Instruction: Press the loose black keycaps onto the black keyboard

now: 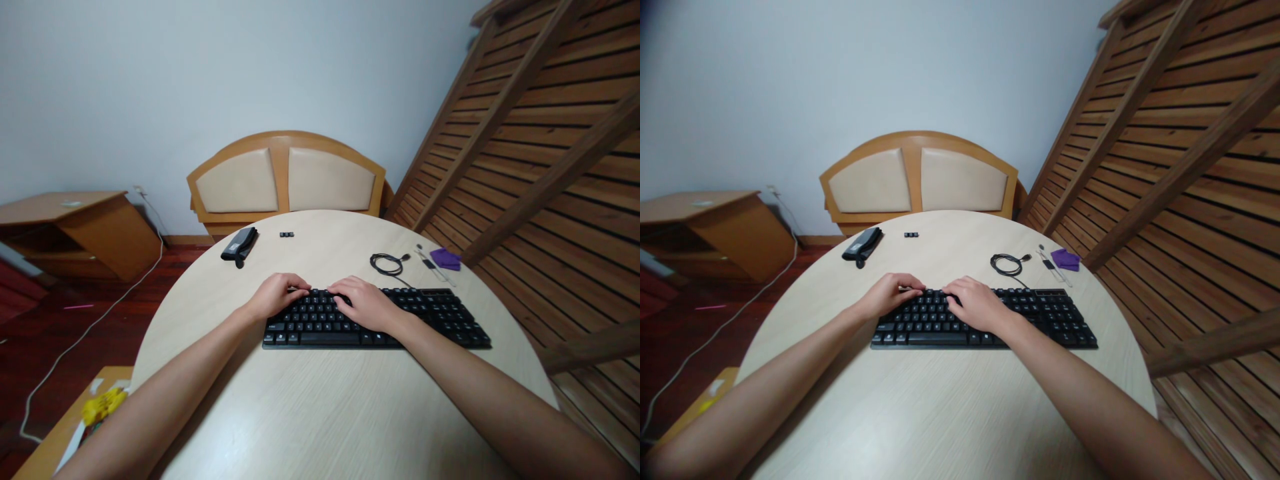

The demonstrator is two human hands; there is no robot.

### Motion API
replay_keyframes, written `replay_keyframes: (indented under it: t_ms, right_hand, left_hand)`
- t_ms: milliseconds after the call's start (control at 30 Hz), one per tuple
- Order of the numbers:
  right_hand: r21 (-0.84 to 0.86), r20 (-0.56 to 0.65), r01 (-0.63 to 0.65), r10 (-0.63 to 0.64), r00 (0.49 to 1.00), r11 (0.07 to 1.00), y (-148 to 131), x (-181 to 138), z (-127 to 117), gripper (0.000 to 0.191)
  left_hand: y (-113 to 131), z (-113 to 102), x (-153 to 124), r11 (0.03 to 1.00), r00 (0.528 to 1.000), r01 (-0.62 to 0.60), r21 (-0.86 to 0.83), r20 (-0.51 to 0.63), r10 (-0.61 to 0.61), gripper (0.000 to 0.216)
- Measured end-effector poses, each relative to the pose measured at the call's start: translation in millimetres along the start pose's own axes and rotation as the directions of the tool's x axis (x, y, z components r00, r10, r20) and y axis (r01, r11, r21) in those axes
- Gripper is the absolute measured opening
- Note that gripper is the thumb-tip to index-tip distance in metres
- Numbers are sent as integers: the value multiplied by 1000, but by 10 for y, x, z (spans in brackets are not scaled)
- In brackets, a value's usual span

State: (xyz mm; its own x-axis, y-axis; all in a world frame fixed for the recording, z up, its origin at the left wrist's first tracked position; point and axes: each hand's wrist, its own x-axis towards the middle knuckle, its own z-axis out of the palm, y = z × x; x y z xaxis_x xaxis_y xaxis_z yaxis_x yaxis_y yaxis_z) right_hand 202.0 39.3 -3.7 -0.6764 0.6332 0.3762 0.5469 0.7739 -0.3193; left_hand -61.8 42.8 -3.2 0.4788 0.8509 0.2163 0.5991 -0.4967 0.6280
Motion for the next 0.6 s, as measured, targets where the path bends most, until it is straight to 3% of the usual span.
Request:
replay_keyframes:
  t_ms: [600]
  right_hand:
    - [1,-2,1,-1,1000,1000,-3,-1,-1,27]
  left_hand:
    - [9,-14,-7,1000,1000,-16,23,21,16,21]
